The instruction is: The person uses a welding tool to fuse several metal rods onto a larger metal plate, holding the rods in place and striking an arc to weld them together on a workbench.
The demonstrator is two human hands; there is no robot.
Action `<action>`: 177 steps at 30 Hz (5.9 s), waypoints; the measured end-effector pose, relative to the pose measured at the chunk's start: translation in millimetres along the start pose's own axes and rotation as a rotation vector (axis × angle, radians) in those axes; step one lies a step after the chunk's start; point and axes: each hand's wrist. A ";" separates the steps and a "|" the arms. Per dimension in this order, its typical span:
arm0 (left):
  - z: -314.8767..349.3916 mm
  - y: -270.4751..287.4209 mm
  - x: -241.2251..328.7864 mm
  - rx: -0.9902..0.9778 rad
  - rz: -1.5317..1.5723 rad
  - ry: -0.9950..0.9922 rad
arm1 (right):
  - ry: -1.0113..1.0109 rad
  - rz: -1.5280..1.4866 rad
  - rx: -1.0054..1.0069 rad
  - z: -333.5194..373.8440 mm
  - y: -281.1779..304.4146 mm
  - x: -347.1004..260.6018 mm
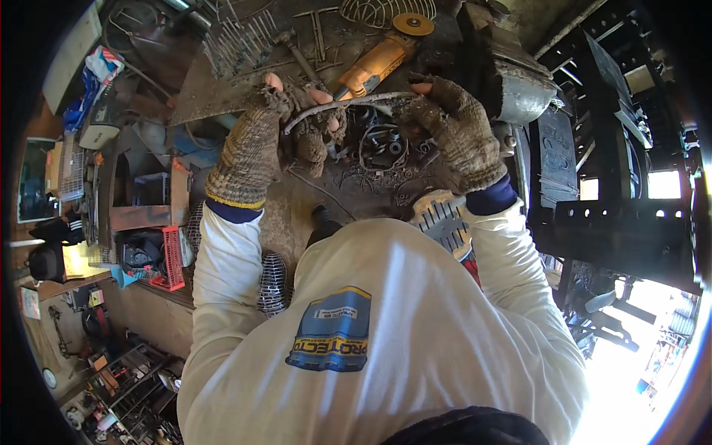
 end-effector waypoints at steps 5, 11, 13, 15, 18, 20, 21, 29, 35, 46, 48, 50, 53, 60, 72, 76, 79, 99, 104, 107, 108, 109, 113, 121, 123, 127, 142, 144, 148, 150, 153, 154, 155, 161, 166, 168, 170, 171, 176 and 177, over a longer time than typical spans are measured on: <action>14.3 40.7 -2.1 0.037 0.185 -0.026 | 0.155 0.100 0.179 -4.0 -47.3 16.7; 40.0 121.3 19.3 0.091 -0.009 -0.061 | -0.030 0.018 0.127 -18.9 -114.0 33.4; 53.0 150.1 27.6 0.109 -0.022 -0.072 | -0.056 -0.001 0.101 -26.3 -136.9 41.4; 59.2 175.5 29.8 0.086 -0.014 -0.073 | -0.088 -0.014 0.085 -29.5 -153.3 52.5; 65.0 202.9 33.0 0.050 -0.012 -0.088 | -0.050 0.082 0.072 -33.3 -176.3 66.1; 65.8 214.6 34.7 0.030 -0.006 -0.097 | 0.169 0.527 0.069 -40.5 -190.8 64.8; 65.1 218.6 35.0 0.024 -0.018 -0.082 | 0.162 0.530 0.080 -38.4 -197.6 59.8; 62.2 210.8 31.0 0.003 -1.041 -0.319 | 0.118 1.024 0.017 -27.8 -194.9 44.9; 75.9 210.9 6.2 -0.091 -1.883 -0.531 | 0.065 1.019 -0.021 -23.4 -187.2 62.7; 56.5 206.7 -10.3 -0.275 -1.828 -0.460 | 0.152 1.014 0.042 -9.4 -172.0 53.4; 45.2 195.3 -8.4 -0.178 -1.769 -0.384 | 0.141 0.868 0.226 -1.0 -166.3 54.5; 24.7 181.0 2.8 -0.209 -1.438 -0.285 | 0.142 0.712 0.382 7.3 -157.0 61.9; -0.6 132.7 27.6 -0.184 -1.109 0.150 | 0.287 0.266 0.758 29.7 -108.9 85.5; -93.5 31.5 39.1 -0.173 -1.111 -0.026 | 0.234 0.351 1.472 63.0 23.8 118.7; -194.3 -25.3 28.2 -0.140 -0.930 0.034 | -0.420 0.677 0.852 29.4 130.3 203.0; -194.9 -53.8 20.1 -0.170 -1.010 -0.003 | -0.232 0.657 0.774 21.1 144.0 240.3; -191.5 -62.7 20.4 -0.113 -0.979 0.111 | -0.034 0.541 0.787 16.9 144.0 260.8; -207.8 -54.6 -29.2 -0.496 -1.340 -0.650 | 0.135 -0.546 0.124 16.5 1.4 84.4; -203.0 -65.5 -25.9 -0.409 -1.339 -0.648 | 0.639 -0.285 0.364 18.9 30.9 2.0; -200.3 -75.6 -18.9 -0.398 -1.375 -0.655 | 0.819 0.037 0.656 22.3 92.5 -15.1; -200.8 -75.2 -19.4 -0.388 -1.386 -0.655 | 0.772 0.215 0.719 28.7 111.7 -11.2; -201.4 -72.5 -21.8 -0.323 -1.235 -0.446 | 0.773 0.203 0.712 33.3 124.9 -5.8; -197.5 -73.4 -24.9 -0.201 -0.990 -0.145 | 0.376 0.710 0.621 58.1 163.0 49.5; -194.1 -75.8 -26.3 -0.194 -0.927 -0.132 | 0.341 0.750 0.516 63.1 162.4 86.2; -196.6 -79.8 -18.3 -0.199 -0.950 -0.128 | 0.385 0.912 0.510 62.1 163.1 79.0; -214.7 -87.0 2.1 -0.279 -0.620 0.345 | 0.241 0.962 0.440 59.0 168.7 70.9; -242.2 -109.5 -0.6 -0.547 -0.659 0.717 | -0.013 1.053 0.519 19.4 143.6 75.6; -241.4 -111.3 1.6 -0.579 -0.791 0.603 | -0.046 1.101 0.505 21.3 144.3 63.4; -238.2 -107.6 -2.9 -0.556 -0.831 0.463 | -0.145 1.211 0.450 29.9 150.4 42.7; -237.2 -105.9 -5.4 -0.555 -0.879 0.386 | -0.189 1.280 0.399 33.9 157.0 38.2; -236.7 -105.4 -6.6 -0.512 -0.781 0.482 | -0.253 1.393 0.273 32.5 169.3 37.9; -237.0 -104.6 -7.0 -0.508 -0.776 0.482 | -0.253 1.396 0.267 32.3 168.0 35.4; -237.1 -103.5 -7.0 -0.485 -0.764 0.518 | -0.194 1.311 0.282 31.2 162.8 29.5; -230.9 -108.1 -6.9 -0.397 -0.744 0.522 | 0.188 0.186 0.634 10.7 116.7 105.3; -226.8 -104.1 -11.2 -0.341 -0.556 0.571 | 0.115 -0.517 0.514 3.0 118.1 156.3; -222.9 -107.0 -11.7 -0.308 -0.549 0.502 | 0.115 -0.584 0.480 8.0 111.0 140.8; -217.5 -118.7 -12.4 -0.254 -0.504 0.515 | 0.185 -0.499 0.632 7.7 105.5 158.1; -215.6 -121.8 -12.5 -0.191 -0.460 0.525 | 0.217 -0.449 0.710 6.5 100.1 159.9; -217.1 -108.1 -19.3 -0.182 -0.522 0.530 | 0.324 -0.237 0.834 -0.9 82.7 122.3; -215.6 -106.8 -21.5 -0.169 -0.519 0.476 | 0.277 -0.215 0.853 -1.9 81.1 120.2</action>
Point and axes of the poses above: each hand's wrist, its own z-axis away from the middle knuckle, its own y-axis out of the back of the hand, x = y × z, and after that the axes turned 2 degrees about x, right-handed
